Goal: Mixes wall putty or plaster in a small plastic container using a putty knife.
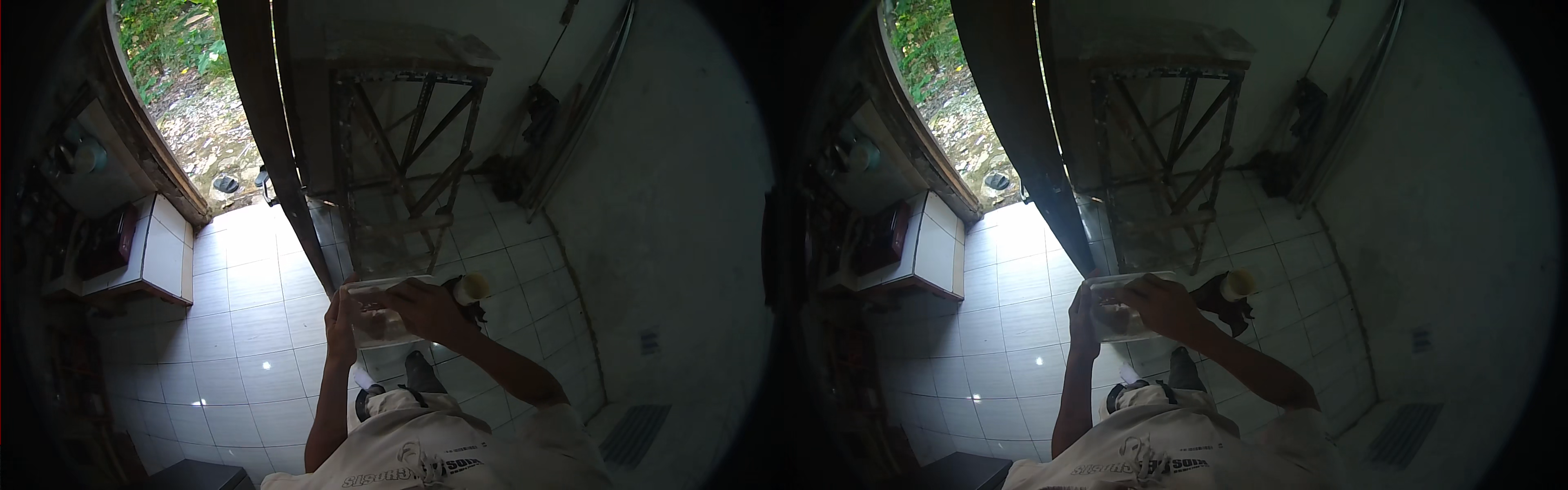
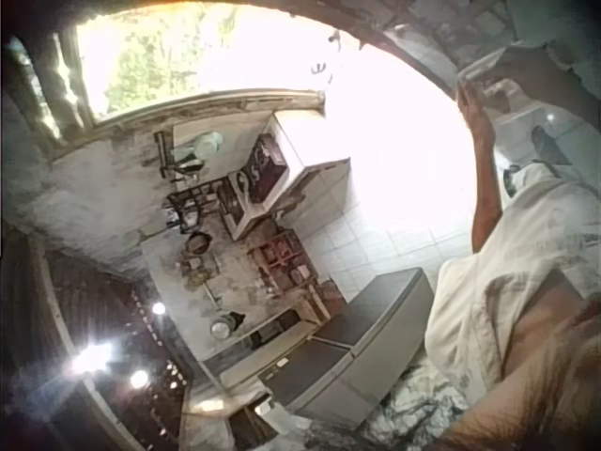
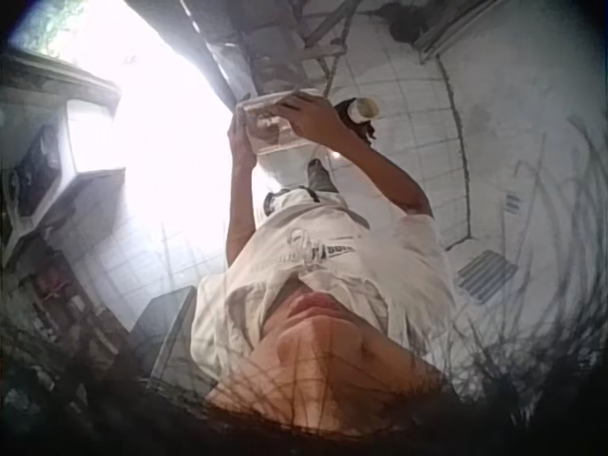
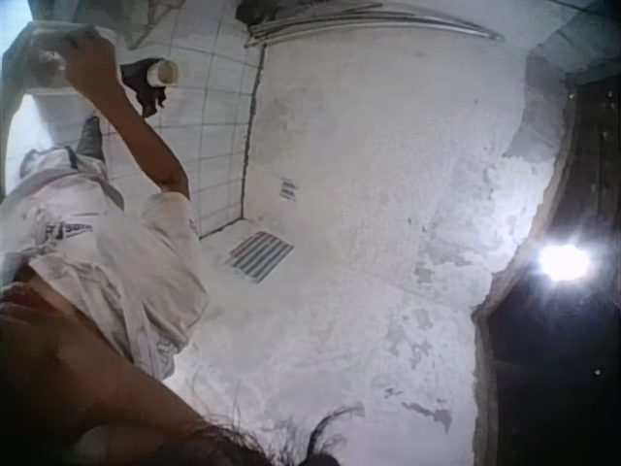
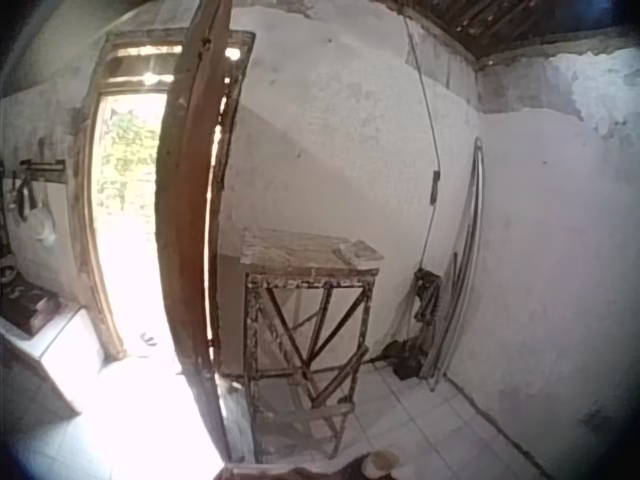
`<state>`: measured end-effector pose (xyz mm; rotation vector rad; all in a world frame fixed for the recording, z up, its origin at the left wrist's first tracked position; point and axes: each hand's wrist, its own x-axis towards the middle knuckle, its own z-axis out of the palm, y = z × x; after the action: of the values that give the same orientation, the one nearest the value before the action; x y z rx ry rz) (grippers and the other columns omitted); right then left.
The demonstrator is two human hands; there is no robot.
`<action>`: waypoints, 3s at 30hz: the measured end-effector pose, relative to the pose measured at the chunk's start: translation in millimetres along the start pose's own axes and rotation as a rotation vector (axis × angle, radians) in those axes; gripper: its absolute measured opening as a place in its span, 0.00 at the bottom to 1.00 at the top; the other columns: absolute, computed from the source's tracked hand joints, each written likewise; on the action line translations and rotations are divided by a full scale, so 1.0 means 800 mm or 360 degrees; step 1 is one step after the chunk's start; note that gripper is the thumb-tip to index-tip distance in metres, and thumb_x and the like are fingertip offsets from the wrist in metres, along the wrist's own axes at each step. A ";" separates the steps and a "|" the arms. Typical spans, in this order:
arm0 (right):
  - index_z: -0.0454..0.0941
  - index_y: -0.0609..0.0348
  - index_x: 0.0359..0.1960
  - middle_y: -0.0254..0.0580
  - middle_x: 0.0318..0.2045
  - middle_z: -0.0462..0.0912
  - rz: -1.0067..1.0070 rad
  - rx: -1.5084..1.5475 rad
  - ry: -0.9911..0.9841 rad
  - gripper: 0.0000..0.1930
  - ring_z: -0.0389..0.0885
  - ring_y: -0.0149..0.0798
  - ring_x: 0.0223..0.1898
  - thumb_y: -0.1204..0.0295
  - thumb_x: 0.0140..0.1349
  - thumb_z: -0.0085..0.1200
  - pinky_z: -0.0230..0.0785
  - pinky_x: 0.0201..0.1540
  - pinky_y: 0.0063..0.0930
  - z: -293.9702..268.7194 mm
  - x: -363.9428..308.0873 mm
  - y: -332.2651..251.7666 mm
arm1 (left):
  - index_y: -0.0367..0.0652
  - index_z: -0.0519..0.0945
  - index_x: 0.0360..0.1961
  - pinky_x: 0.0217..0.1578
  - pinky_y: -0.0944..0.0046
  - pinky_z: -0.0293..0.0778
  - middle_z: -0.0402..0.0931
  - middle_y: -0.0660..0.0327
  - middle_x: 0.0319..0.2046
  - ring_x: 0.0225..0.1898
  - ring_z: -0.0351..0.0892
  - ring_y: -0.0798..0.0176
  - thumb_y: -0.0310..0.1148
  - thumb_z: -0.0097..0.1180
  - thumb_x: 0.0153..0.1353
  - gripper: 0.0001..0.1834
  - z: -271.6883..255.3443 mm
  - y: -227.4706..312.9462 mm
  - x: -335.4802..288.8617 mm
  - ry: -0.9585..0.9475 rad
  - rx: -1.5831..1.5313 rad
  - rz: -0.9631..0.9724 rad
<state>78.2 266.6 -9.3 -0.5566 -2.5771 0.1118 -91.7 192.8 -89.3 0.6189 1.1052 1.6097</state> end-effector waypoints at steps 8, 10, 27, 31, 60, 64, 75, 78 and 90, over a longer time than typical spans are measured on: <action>0.78 0.46 0.50 0.28 0.42 0.80 -0.0128 0.0084 -0.0156 0.27 0.81 0.33 0.40 0.75 0.43 0.63 0.80 0.40 0.27 0.004 -0.025 -0.031 | 0.39 0.67 0.65 0.51 0.59 0.77 0.74 0.53 0.52 0.53 0.76 0.59 0.50 0.40 0.74 0.29 -0.004 0.022 -0.002 0.0171 -0.0070 -0.0047; 0.77 0.46 0.51 0.28 0.41 0.79 -0.0138 0.0167 -0.0203 0.27 0.80 0.33 0.41 0.76 0.44 0.62 0.78 0.42 0.28 -0.002 -0.024 -0.031 | 0.39 0.67 0.65 0.50 0.59 0.77 0.74 0.52 0.52 0.53 0.76 0.58 0.50 0.40 0.73 0.29 -0.008 0.021 -0.001 0.0195 -0.0133 -0.0020; 0.81 0.53 0.39 0.37 0.32 0.82 0.0083 0.0369 -0.0227 0.08 0.83 0.38 0.35 0.74 0.57 0.60 0.77 0.33 0.34 -0.036 -0.012 -0.006 | 0.39 0.68 0.64 0.52 0.59 0.76 0.74 0.53 0.53 0.54 0.75 0.57 0.49 0.41 0.73 0.28 0.008 0.014 -0.001 0.0180 -0.0141 -0.0036; 0.81 0.53 0.39 0.36 0.32 0.82 0.0081 0.0360 -0.0224 0.08 0.83 0.38 0.34 0.74 0.57 0.60 0.77 0.33 0.34 -0.038 -0.007 -0.007 | 0.39 0.69 0.64 0.51 0.59 0.76 0.74 0.53 0.53 0.54 0.75 0.57 0.49 0.41 0.73 0.28 0.010 0.018 -0.005 0.0208 -0.0184 -0.0084; 0.81 0.53 0.39 0.35 0.33 0.82 0.0160 0.0393 -0.0269 0.08 0.83 0.37 0.36 0.73 0.57 0.61 0.78 0.34 0.33 -0.052 -0.005 -0.007 | 0.42 0.76 0.56 0.51 0.62 0.73 0.76 0.58 0.48 0.51 0.74 0.63 0.49 0.46 0.72 0.23 0.014 0.015 -0.009 0.0302 -0.0260 -0.0080; 0.81 0.53 0.39 0.36 0.33 0.82 0.0054 0.0301 -0.0352 0.08 0.83 0.37 0.36 0.72 0.57 0.62 0.78 0.35 0.34 -0.048 -0.011 -0.009 | 0.43 0.76 0.56 0.51 0.62 0.74 0.76 0.58 0.48 0.51 0.74 0.63 0.49 0.46 0.72 0.23 0.014 0.018 -0.008 0.0327 -0.0206 -0.0049; 0.81 0.54 0.39 0.37 0.33 0.82 0.0151 0.0422 -0.0295 0.08 0.84 0.39 0.33 0.72 0.57 0.61 0.77 0.34 0.35 -0.051 0.000 -0.007 | 0.40 0.76 0.53 0.49 0.62 0.75 0.77 0.59 0.46 0.49 0.75 0.63 0.52 0.47 0.71 0.25 0.012 0.018 -0.009 0.0386 -0.0282 -0.0204; 0.82 0.54 0.39 0.38 0.32 0.82 -0.0013 0.0299 -0.0368 0.08 0.84 0.40 0.33 0.73 0.57 0.61 0.78 0.34 0.35 -0.044 -0.002 -0.010 | 0.40 0.76 0.52 0.50 0.63 0.73 0.77 0.59 0.46 0.48 0.75 0.64 0.53 0.47 0.71 0.26 0.010 0.010 -0.003 0.0418 -0.0197 -0.0161; 0.81 0.53 0.40 0.36 0.32 0.82 0.0160 0.0434 -0.0378 0.09 0.83 0.39 0.32 0.74 0.57 0.60 0.76 0.33 0.34 -0.053 -0.004 -0.008 | 0.39 0.76 0.51 0.52 0.64 0.69 0.77 0.60 0.44 0.49 0.73 0.66 0.53 0.50 0.70 0.26 0.008 0.000 -0.008 0.0443 -0.0152 -0.0099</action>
<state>99.2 258.3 27.3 -0.5985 -2.6965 0.5866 -84.7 189.0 -85.8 0.3004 1.2274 1.7187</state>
